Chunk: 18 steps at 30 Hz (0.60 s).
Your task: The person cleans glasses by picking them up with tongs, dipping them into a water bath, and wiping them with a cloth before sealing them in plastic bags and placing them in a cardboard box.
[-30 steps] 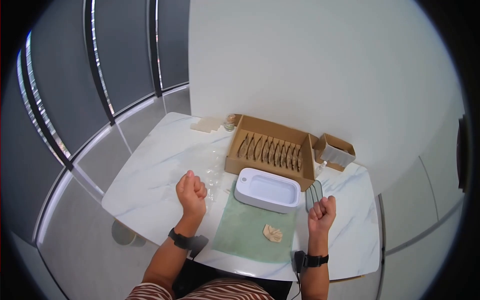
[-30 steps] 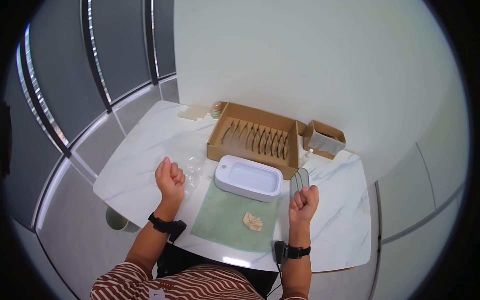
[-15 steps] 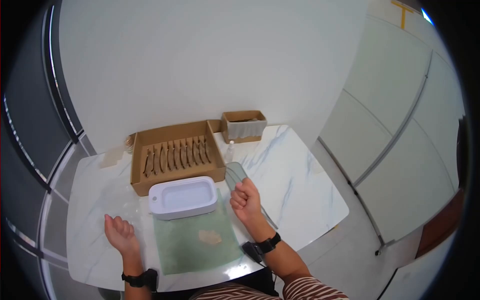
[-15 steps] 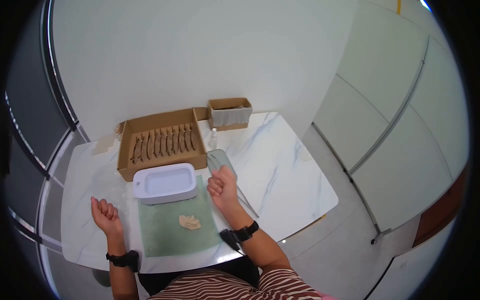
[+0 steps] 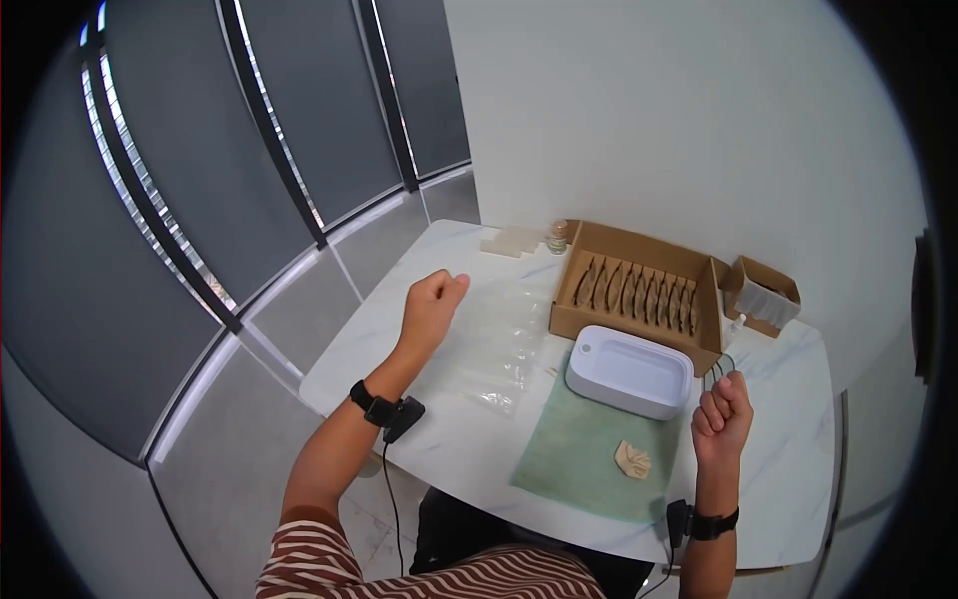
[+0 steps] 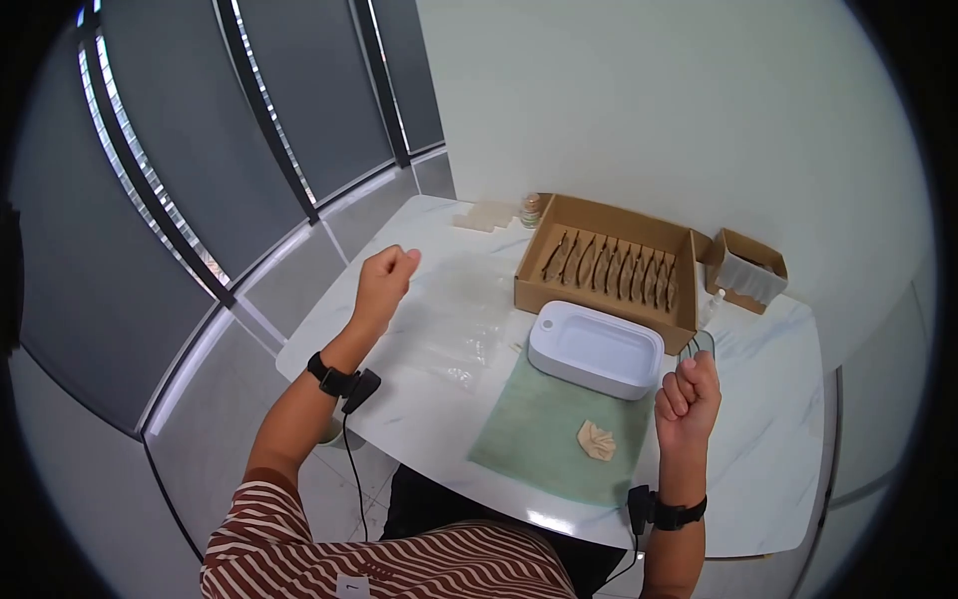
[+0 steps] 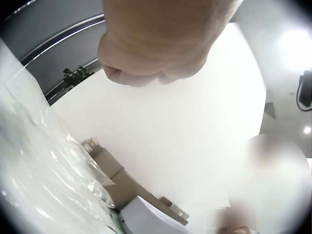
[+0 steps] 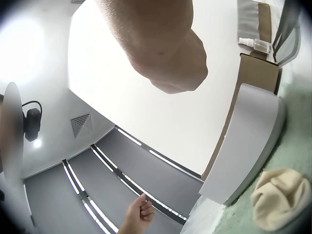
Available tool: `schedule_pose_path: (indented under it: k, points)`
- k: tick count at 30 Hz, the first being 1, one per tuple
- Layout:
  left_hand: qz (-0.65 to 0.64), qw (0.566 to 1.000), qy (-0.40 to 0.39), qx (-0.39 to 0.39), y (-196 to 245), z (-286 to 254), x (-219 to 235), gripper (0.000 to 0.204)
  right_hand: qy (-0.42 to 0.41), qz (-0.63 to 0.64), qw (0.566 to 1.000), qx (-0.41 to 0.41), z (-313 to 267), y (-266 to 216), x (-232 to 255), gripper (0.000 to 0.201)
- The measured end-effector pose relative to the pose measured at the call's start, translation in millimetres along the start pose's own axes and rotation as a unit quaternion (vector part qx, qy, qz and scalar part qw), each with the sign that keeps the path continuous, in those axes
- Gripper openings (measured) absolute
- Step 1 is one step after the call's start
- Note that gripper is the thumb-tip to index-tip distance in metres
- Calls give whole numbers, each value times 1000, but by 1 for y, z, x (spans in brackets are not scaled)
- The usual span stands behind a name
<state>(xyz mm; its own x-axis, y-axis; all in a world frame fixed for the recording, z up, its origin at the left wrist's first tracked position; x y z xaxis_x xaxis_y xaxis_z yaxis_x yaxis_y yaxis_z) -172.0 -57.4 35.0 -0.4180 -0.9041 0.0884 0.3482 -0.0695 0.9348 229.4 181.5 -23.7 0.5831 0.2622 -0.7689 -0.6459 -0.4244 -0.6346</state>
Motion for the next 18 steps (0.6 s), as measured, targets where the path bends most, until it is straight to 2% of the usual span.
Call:
schedule_pose_path:
  k: [2, 3, 4, 5, 6, 8, 12, 14, 15, 17, 18]
  points:
    - [145, 979, -74, -124, 11, 6, -11, 38, -6, -43, 999, 3, -6, 2, -29, 36]
    - [143, 980, -69, -120, 11, 8, -9, 38, -28, -106, 994, 0, -10, 4, -48, 36]
    - [195, 967, -107, -126, 14, 5, -16, 33, -50, -170, 984, 0, -13, 9, -63, 35]
    - [244, 950, -145, -131, 12, 4, -23, 28, -51, -177, 983, 0, -14, 14, -73, 35]
    - [238, 952, -142, -128, 9, 9, -23, 28, -70, -200, 977, -1, -14, 19, -84, 35]
    - [284, 919, -160, -219, 12, 15, -35, 17, -89, -230, 969, 3, -17, 28, -104, 35]
    - [346, 898, -201, -185, 3, 52, -56, 15, -102, -244, 964, 0, -27, 40, -133, 44]
    - [354, 872, -270, -204, -8, 57, -74, 24, -108, -247, 963, 7, -31, 46, -134, 44]
    - [347, 873, -274, -205, -11, 56, -78, 24, -107, -251, 962, 8, -32, 48, -132, 45]
    - [364, 821, -365, -245, -21, 38, -95, 31, -90, -257, 962, 7, -33, 50, -126, 45]
    - [359, 820, -370, -249, -23, 34, -99, 31, -81, -258, 963, 2, -33, 52, -122, 45]
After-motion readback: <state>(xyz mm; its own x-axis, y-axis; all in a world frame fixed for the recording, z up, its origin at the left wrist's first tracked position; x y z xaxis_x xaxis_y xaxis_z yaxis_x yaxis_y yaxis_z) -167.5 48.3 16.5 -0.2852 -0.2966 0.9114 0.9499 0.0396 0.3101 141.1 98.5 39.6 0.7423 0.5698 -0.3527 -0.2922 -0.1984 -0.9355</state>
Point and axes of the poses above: each hand's wrist, its own z-axis towards the middle knuckle, its own x-axis out of the back of the hand, y = z × x, the point moved 9 cm from there along z, towards the middle knuckle, and after that the axes turned 7 degrees about y, right-handed, at the moved point
